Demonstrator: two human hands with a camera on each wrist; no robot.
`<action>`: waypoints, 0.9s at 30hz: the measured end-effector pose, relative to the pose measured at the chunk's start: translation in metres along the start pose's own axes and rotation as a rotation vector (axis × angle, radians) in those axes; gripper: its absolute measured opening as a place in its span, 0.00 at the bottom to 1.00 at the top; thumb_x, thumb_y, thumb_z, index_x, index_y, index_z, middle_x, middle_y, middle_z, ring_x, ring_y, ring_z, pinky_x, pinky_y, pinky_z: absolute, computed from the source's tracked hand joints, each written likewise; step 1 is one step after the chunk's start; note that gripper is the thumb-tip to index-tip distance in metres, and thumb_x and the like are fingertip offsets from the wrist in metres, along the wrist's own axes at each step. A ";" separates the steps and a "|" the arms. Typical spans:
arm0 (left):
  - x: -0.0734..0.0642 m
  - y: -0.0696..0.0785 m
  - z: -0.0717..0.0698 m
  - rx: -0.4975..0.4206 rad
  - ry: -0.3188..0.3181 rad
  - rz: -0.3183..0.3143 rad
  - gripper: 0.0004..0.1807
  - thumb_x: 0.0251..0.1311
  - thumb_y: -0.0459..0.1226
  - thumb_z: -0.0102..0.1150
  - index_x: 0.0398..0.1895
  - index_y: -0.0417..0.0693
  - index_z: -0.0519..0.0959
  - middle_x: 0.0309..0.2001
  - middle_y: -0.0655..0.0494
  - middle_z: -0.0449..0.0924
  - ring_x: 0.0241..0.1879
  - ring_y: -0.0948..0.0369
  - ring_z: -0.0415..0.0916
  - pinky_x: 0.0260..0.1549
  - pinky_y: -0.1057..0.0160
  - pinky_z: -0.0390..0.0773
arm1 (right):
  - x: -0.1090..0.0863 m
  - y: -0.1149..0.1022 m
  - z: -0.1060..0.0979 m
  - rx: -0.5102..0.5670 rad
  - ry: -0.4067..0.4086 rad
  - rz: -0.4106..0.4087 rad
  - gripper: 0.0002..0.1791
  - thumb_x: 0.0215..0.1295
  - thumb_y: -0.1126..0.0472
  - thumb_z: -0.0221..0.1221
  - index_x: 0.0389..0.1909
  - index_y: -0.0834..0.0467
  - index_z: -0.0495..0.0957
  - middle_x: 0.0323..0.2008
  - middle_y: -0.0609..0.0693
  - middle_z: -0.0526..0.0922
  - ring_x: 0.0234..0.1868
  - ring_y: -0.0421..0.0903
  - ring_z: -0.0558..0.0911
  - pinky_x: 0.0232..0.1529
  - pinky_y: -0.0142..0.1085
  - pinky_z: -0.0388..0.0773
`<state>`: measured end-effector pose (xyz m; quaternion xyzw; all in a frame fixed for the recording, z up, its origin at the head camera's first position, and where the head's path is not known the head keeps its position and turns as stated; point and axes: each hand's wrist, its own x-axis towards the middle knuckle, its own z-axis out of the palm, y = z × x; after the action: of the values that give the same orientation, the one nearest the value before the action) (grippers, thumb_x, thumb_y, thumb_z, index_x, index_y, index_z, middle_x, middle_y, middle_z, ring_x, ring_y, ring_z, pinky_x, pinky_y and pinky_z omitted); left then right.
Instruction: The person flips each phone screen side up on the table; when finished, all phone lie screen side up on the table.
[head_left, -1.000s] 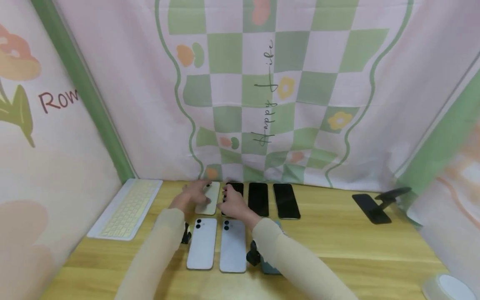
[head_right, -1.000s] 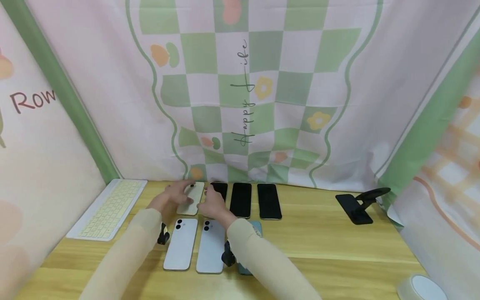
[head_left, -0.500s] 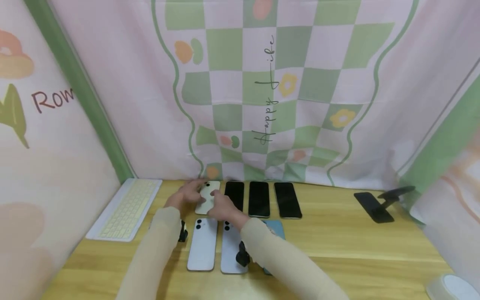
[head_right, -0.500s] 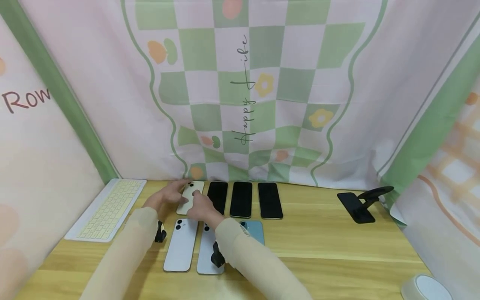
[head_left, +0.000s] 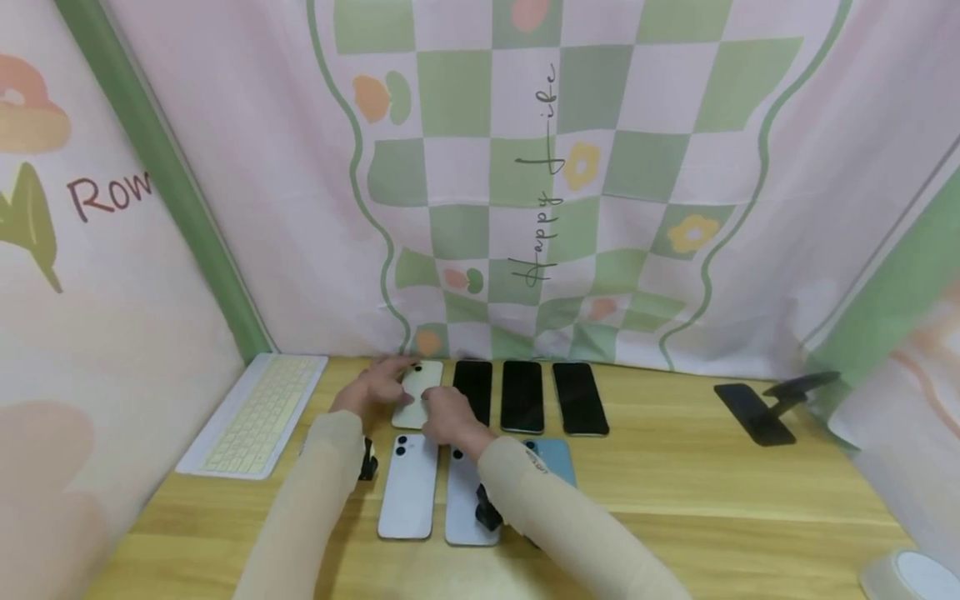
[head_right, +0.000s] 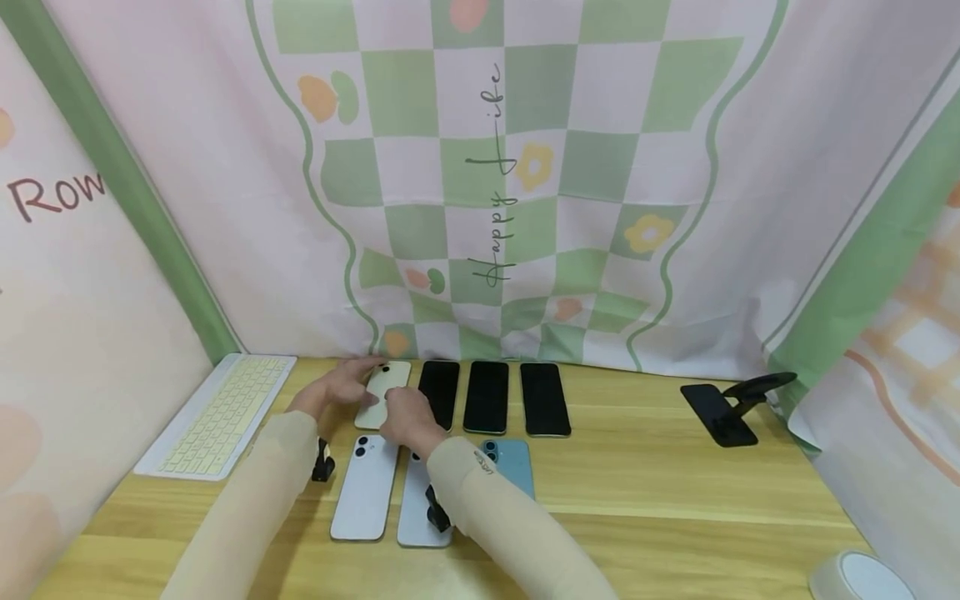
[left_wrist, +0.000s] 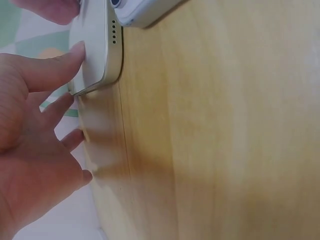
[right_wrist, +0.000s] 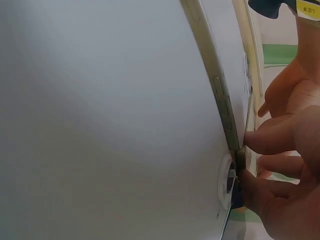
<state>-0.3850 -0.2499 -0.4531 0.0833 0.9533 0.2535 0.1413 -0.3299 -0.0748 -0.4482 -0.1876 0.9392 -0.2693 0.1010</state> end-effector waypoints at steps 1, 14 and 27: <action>0.001 0.000 0.000 0.006 -0.001 0.001 0.42 0.62 0.37 0.65 0.81 0.51 0.61 0.83 0.41 0.53 0.82 0.35 0.45 0.78 0.27 0.44 | 0.000 0.000 0.000 -0.012 0.002 -0.002 0.27 0.63 0.70 0.64 0.64 0.65 0.78 0.60 0.59 0.85 0.54 0.52 0.83 0.59 0.44 0.83; 0.002 0.003 0.000 -0.093 0.047 0.028 0.41 0.57 0.31 0.66 0.76 0.42 0.66 0.80 0.36 0.59 0.80 0.36 0.53 0.80 0.35 0.53 | 0.000 -0.001 0.006 -0.126 0.026 -0.022 0.23 0.62 0.70 0.65 0.59 0.64 0.83 0.61 0.57 0.85 0.61 0.52 0.84 0.63 0.43 0.82; 0.007 0.004 0.007 -0.430 0.240 0.000 0.37 0.50 0.18 0.51 0.70 0.31 0.66 0.70 0.29 0.69 0.72 0.36 0.66 0.75 0.40 0.66 | 0.002 0.002 0.007 -0.184 0.031 -0.079 0.21 0.61 0.72 0.62 0.56 0.61 0.84 0.63 0.56 0.84 0.53 0.47 0.84 0.58 0.40 0.83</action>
<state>-0.3895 -0.2414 -0.4581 0.0208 0.8874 0.4586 0.0416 -0.3297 -0.0774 -0.4555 -0.2287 0.9533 -0.1885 0.0583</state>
